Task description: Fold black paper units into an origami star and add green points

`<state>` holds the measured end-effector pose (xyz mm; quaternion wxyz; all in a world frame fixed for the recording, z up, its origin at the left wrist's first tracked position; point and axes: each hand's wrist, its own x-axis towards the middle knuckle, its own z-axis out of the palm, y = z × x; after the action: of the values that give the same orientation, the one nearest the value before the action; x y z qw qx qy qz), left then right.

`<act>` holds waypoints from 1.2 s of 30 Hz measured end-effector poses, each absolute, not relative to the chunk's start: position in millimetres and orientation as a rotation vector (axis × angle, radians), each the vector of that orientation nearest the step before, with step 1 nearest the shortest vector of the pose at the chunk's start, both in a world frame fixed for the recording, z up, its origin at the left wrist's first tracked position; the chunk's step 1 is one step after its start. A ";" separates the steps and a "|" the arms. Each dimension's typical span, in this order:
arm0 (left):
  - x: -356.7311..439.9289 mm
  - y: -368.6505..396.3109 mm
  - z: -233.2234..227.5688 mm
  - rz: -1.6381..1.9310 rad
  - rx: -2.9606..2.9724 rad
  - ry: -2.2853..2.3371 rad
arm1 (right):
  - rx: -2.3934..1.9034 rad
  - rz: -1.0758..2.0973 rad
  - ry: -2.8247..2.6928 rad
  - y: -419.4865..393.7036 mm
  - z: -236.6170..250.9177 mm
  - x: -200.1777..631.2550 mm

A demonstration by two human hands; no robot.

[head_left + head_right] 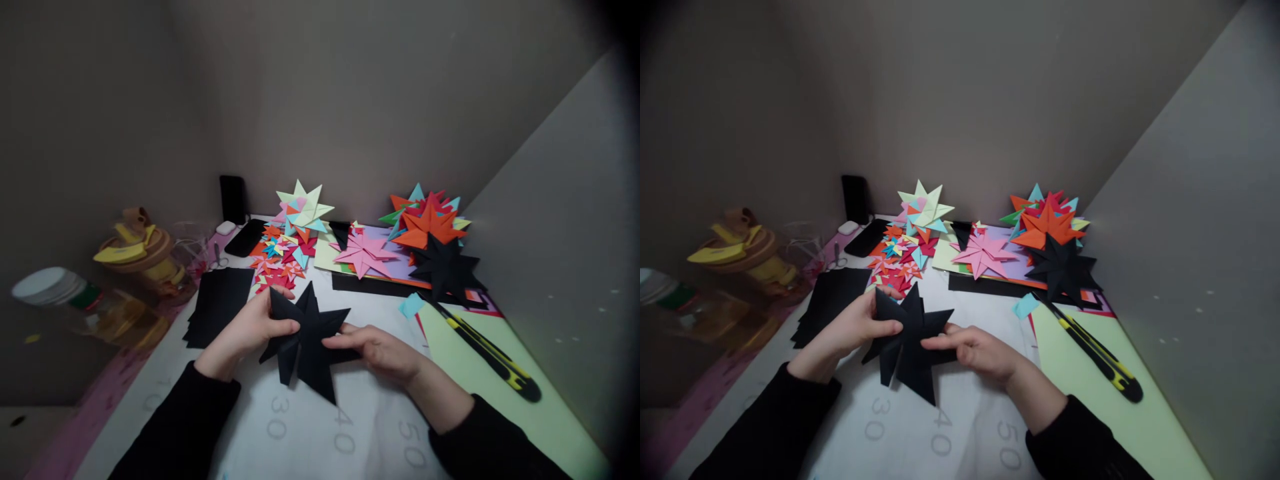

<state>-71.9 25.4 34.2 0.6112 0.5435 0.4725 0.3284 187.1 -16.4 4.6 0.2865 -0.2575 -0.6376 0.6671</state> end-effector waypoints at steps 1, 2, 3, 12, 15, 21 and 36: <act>-69.6 24.0 32.8 0.737 1.298 1.103 | -0.712 1.743 -1.792 -15.8 4.7 186.8; -67.1 22.7 31.7 0.715 1.356 1.117 | -0.732 1.727 -1.853 -15.5 4.1 186.5; -64.6 21.4 30.8 0.693 1.421 1.136 | -0.744 1.735 -1.887 -15.5 2.8 186.0; -56.7 17.6 33.0 0.702 1.591 1.202 | -0.777 1.702 -1.880 -19.9 -7.2 182.4; -60.3 20.4 35.4 0.731 1.419 1.114 | -0.777 1.719 -1.859 -19.0 -6.3 183.3; -73.0 27.6 44.8 0.953 1.077 1.137 | -0.773 1.786 -1.487 -18.0 -6.2 185.6; 59.1 184.2 71.4 0.737 1.463 1.358 | -0.412 2.158 -0.730 -17.6 -37.1 208.2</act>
<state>59.1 184.2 71.4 0.4857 0.6010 0.5579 0.3028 208.2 -17.6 -37.1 0.4014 -0.1632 -0.2888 0.8537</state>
